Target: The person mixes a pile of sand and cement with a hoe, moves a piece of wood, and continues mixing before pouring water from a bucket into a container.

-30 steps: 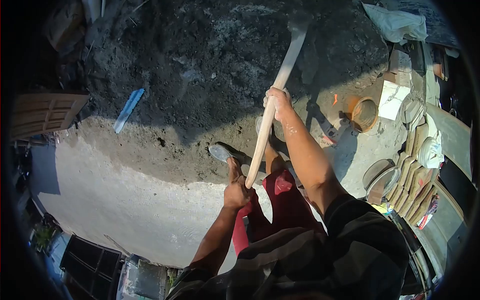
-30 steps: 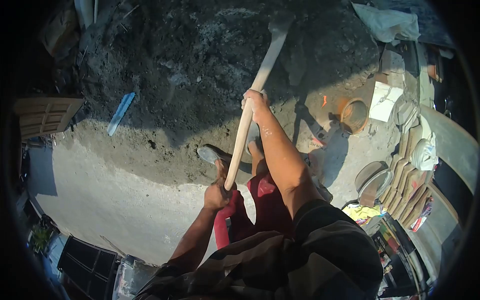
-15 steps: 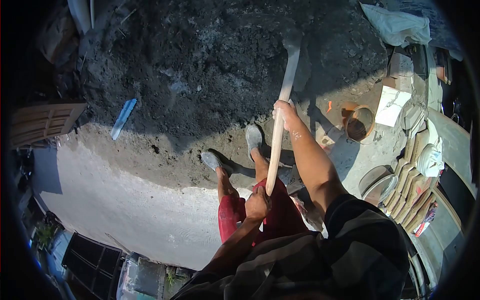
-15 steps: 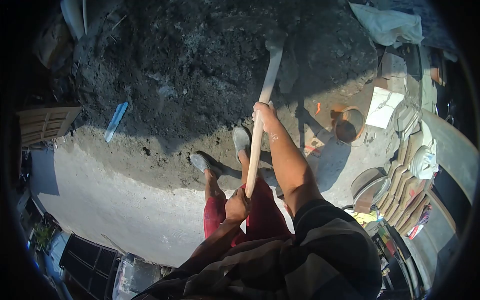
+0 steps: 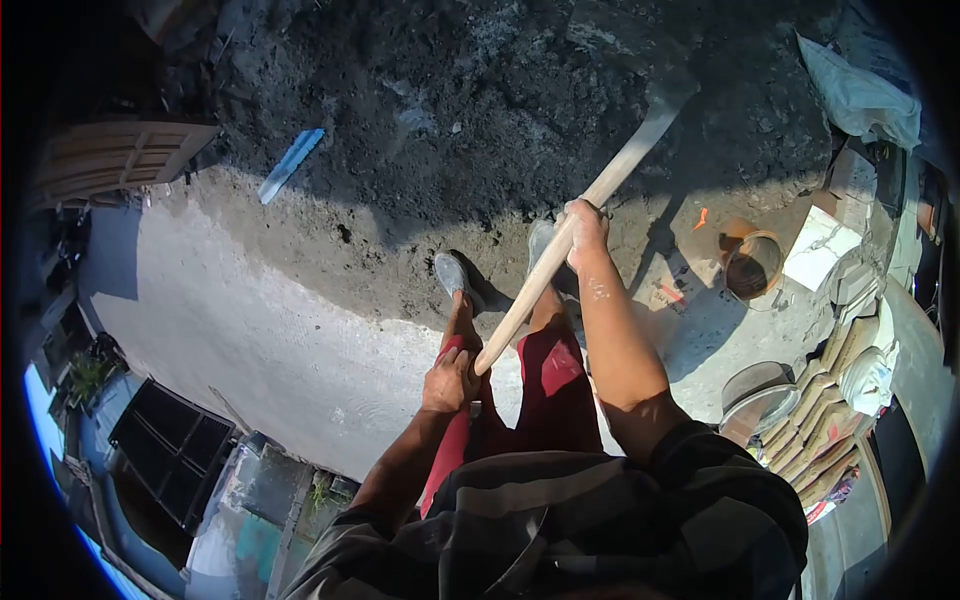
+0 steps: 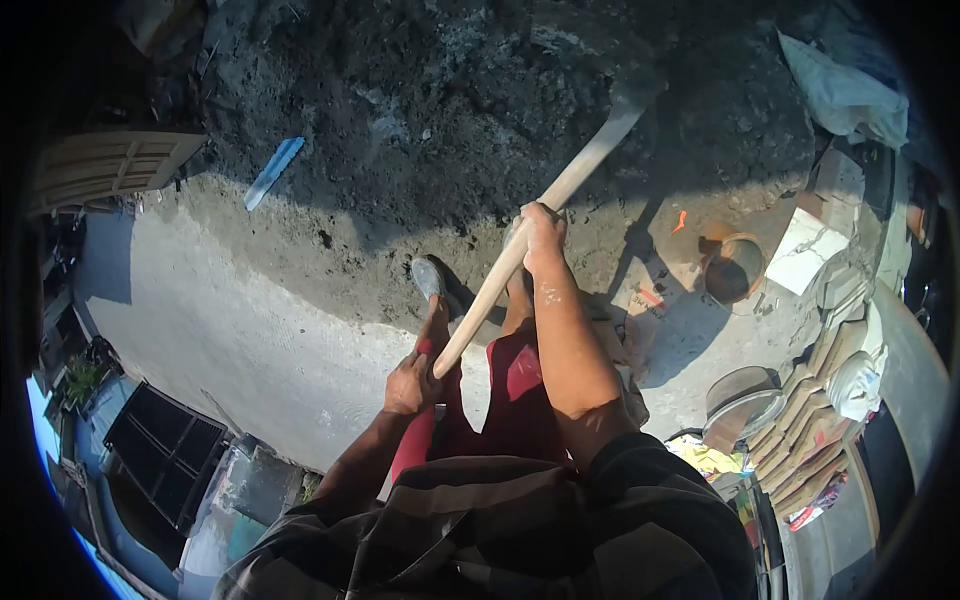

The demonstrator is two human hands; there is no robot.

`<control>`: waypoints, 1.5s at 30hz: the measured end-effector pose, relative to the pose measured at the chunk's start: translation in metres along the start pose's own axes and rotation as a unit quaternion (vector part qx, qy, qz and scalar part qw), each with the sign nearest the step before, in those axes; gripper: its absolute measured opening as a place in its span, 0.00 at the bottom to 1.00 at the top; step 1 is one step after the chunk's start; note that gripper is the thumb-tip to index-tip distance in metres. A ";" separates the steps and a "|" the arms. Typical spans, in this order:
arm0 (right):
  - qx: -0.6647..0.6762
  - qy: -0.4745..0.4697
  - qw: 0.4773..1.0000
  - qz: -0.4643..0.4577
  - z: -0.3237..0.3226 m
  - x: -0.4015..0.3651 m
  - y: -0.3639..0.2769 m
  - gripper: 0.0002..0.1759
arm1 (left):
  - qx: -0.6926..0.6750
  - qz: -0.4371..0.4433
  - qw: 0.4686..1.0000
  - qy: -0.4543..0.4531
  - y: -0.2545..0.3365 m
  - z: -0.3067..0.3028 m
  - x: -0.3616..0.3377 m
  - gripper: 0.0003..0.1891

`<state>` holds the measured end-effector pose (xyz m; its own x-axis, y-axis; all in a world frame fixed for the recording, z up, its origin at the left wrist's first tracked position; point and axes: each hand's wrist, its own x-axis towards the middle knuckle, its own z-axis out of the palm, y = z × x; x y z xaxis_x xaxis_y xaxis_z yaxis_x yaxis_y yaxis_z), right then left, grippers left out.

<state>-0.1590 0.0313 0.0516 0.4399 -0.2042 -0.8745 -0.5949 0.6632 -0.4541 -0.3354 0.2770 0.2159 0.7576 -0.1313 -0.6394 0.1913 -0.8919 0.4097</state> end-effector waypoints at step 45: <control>-0.469 0.281 0.732 -0.406 -0.327 -0.399 0.235 0.10 | 0.228 -0.140 0.957 0.113 -0.401 -0.345 -0.055 0.20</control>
<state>-0.6942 0.0327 0.2379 0.7152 -0.6961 -0.0626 -0.6070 -0.5743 -0.5492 -0.2388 0.7912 0.3114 0.8420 0.1925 -0.5040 0.1546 -0.9811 -0.1166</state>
